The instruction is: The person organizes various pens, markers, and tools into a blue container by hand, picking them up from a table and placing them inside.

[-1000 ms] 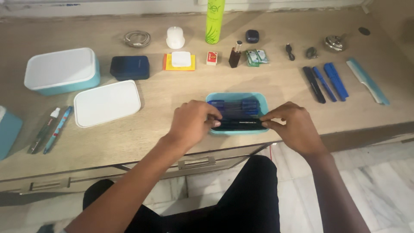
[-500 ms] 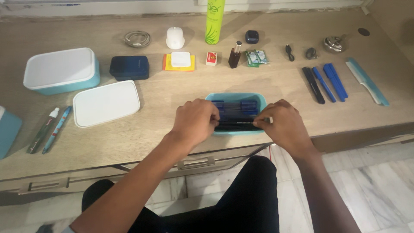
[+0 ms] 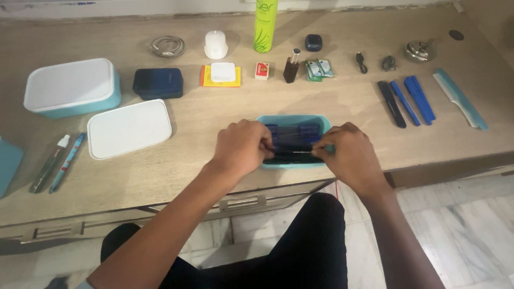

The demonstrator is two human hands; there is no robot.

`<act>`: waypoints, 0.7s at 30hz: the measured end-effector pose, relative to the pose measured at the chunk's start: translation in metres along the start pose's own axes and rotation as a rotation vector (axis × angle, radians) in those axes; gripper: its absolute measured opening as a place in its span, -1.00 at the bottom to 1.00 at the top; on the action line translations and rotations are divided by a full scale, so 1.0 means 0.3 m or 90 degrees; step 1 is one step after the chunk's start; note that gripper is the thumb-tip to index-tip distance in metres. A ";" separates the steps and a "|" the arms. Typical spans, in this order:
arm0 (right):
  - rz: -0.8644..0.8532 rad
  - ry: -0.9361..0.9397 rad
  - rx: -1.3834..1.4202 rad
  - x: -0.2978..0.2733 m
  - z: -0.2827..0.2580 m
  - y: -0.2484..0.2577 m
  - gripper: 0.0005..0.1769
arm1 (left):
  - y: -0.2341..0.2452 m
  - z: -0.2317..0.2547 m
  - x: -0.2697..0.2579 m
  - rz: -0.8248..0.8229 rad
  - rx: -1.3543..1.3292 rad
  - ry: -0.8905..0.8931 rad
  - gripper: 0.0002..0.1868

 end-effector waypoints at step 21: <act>0.018 0.105 0.068 0.008 0.014 -0.026 -0.87 | -0.024 0.020 0.035 -0.002 0.050 0.002 -0.75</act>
Point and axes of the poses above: each hand's wrist, its own x-axis towards the middle knuckle, its own y-axis out of the back of the hand, z = x × y, the point moved 7 cm from there along x, towards the middle knuckle, and after that the axes turned 15 degrees about x, right-handed, at the moved point
